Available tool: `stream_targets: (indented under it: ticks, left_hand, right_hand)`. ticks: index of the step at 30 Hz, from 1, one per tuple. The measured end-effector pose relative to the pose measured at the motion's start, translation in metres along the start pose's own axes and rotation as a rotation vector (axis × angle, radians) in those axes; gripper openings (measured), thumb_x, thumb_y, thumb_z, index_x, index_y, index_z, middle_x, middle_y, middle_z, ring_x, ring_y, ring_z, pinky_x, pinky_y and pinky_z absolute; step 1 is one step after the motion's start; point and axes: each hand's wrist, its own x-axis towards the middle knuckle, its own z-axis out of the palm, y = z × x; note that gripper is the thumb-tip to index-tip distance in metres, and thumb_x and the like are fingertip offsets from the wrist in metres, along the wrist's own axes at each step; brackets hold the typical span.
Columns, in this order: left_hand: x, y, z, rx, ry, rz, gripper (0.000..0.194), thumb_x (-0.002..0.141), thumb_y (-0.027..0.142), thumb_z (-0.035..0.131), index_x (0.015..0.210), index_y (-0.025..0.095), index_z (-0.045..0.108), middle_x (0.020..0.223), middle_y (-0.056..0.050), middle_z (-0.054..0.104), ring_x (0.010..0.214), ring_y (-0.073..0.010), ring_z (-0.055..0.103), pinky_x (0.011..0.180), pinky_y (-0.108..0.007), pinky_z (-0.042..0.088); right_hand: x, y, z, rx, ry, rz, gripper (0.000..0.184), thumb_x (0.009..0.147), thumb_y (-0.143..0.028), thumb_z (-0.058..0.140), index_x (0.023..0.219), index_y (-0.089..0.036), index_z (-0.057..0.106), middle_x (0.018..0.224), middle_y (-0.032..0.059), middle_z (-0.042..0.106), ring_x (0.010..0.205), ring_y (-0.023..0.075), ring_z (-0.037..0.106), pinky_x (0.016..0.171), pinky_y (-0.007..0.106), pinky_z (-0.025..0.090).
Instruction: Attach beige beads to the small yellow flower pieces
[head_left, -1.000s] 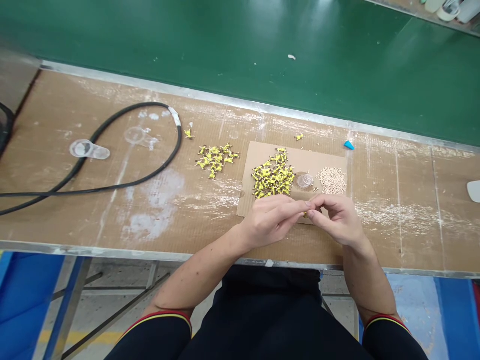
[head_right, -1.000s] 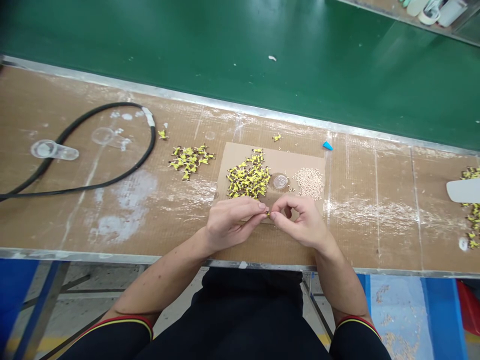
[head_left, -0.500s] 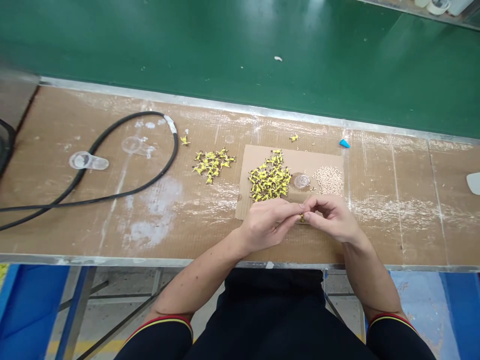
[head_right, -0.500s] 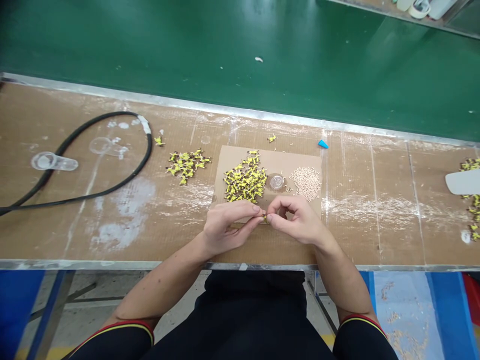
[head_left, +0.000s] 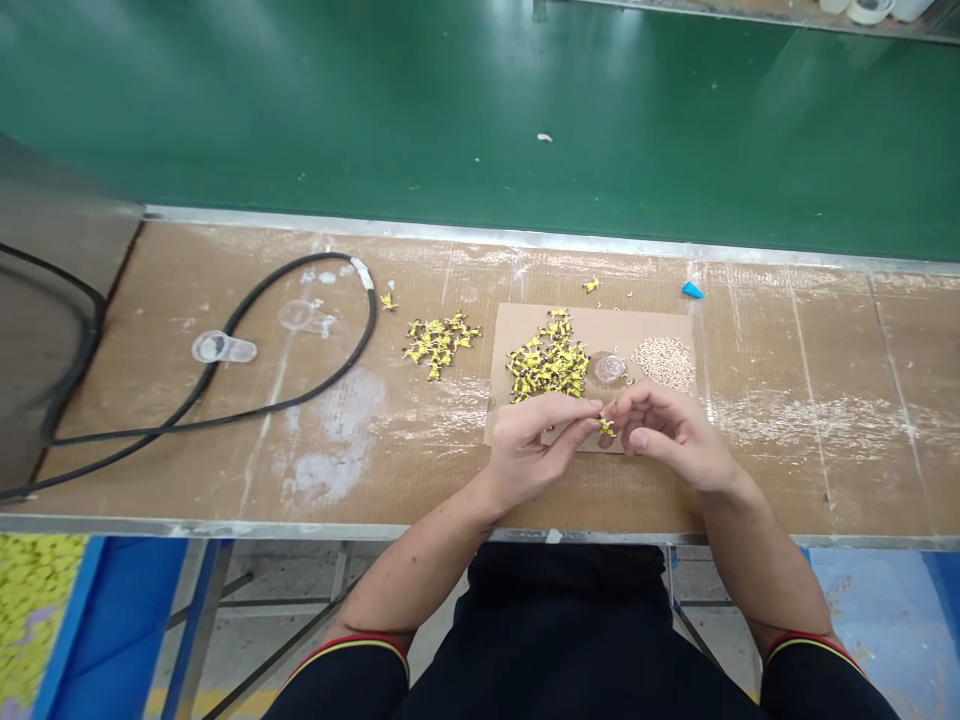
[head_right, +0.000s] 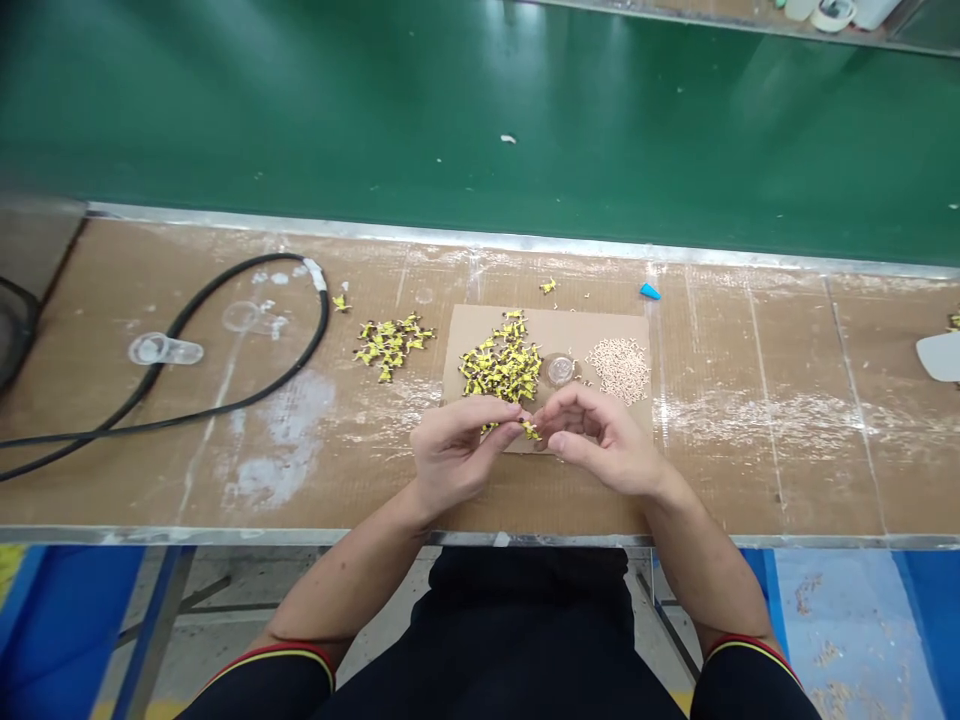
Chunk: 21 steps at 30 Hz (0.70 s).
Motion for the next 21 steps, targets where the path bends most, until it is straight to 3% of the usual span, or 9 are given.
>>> stream_targets:
  ticks: [4,12,15,18,21]
  left_hand:
    - [0.002,-0.001,-0.001,-0.081,-0.022,0.013,0.021,0.090,0.002,0.073,0.102,0.019,0.076,0.089,-0.004,0.082,0.077,-0.0129,0.078,0.072,-0.022,0.066]
    - [0.004,-0.002,-0.005,-0.084,-0.099,0.030,0.016,0.088,0.013,0.079,0.102,0.017,0.074,0.099,-0.009,0.082,0.092,-0.0185,0.080,0.082,-0.031,0.068]
    - [0.004,-0.001,-0.005,-0.074,-0.106,0.044,0.017,0.088,0.010,0.079,0.102,0.017,0.074,0.100,-0.009,0.082,0.093,-0.0184,0.080,0.084,-0.030,0.068]
    - [0.007,-0.003,-0.008,-0.011,-0.104,0.066,0.018,0.088,0.006,0.076,0.100,0.019,0.074,0.098,-0.007,0.083,0.092,-0.0171,0.080,0.084,-0.028,0.067]
    - [0.013,-0.011,-0.026,0.181,-0.020,0.065,0.015,0.088,0.009,0.076,0.097,0.021,0.074,0.098,-0.005,0.083,0.091,-0.0161,0.080,0.085,-0.029,0.066]
  right_hand:
    - [0.001,0.002,0.007,0.037,-0.046,0.014,0.012,0.092,-0.024,0.076,0.091,-0.020,0.065,0.085,0.0028,0.076,0.074,0.0128,0.075,0.062,0.023,0.060]
    - [0.001,0.003,0.004,-0.066,0.064,-0.143,0.011,0.088,-0.016,0.078,0.085,-0.021,0.068,0.089,0.0023,0.075,0.080,0.0121,0.074,0.071,0.025,0.062]
    - [0.000,0.004,0.004,-0.114,0.099,-0.154,0.011,0.088,-0.016,0.079,0.085,-0.022,0.069,0.091,0.0023,0.075,0.079,0.0120,0.073,0.069,0.024,0.062]
    - [-0.001,0.004,0.004,-0.152,0.105,-0.144,0.008,0.089,-0.020,0.078,0.088,-0.023,0.070,0.100,0.0040,0.075,0.078,0.0127,0.073,0.066,0.025,0.062]
    - [-0.003,0.003,-0.004,-0.233,0.172,-0.171,0.008,0.092,-0.021,0.075,0.098,-0.025,0.072,0.111,0.0060,0.074,0.082,0.0144,0.074,0.070,0.029,0.064]
